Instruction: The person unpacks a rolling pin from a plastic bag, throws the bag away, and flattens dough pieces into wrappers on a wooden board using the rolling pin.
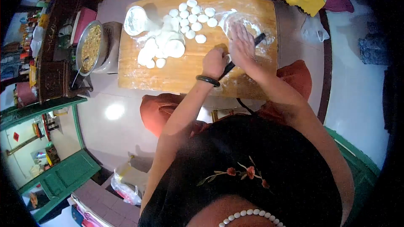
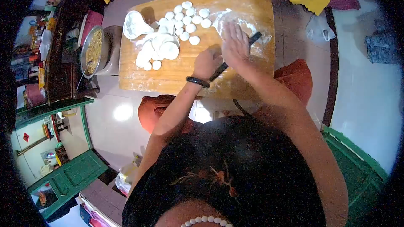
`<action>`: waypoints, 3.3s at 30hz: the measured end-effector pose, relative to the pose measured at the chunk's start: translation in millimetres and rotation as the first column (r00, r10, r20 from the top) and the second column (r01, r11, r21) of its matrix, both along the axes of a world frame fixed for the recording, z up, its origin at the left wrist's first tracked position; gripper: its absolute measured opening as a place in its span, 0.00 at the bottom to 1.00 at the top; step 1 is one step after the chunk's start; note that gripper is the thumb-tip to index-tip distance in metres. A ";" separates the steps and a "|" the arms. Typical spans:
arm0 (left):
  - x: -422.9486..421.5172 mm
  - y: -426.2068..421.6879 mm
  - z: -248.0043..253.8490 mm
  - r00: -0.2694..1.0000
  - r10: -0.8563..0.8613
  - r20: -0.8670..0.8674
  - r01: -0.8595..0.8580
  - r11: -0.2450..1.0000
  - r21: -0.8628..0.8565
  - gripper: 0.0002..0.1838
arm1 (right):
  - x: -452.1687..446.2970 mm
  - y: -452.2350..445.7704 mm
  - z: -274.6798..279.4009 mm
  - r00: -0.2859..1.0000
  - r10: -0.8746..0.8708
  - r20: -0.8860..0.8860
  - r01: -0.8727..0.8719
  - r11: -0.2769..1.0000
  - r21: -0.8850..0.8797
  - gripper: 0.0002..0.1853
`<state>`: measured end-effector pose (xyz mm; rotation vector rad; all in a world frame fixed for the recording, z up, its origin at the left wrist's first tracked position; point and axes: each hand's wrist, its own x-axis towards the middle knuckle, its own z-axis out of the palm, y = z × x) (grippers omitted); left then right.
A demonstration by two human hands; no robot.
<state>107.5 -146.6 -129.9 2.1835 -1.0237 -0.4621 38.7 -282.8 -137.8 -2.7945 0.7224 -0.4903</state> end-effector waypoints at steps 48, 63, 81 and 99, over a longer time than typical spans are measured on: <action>0.5 22.4 34.7 0.964 -0.010 0.265 0.023 0.999 -0.046 0.10 | 12.1 0.0 1.4 0.999 0.032 0.024 -0.030 0.999 -0.043 0.31; -6.8 15.1 42.6 0.988 0.060 0.145 -0.052 0.997 -0.055 0.05 | 22.7 6.1 11.0 0.999 0.032 -0.027 -0.033 0.998 -0.044 0.33; 21.9 7.7 -5.9 0.995 0.043 0.095 -0.042 0.999 -0.011 0.14 | 25.4 10.8 11.7 0.997 0.018 -0.078 -0.020 0.999 -0.029 0.34; 7.3 7.8 -2.9 0.986 0.126 -0.113 -0.117 0.990 0.083 0.11 | 16.0 15.8 3.1 0.995 -0.028 -0.096 0.023 0.998 -0.055 0.35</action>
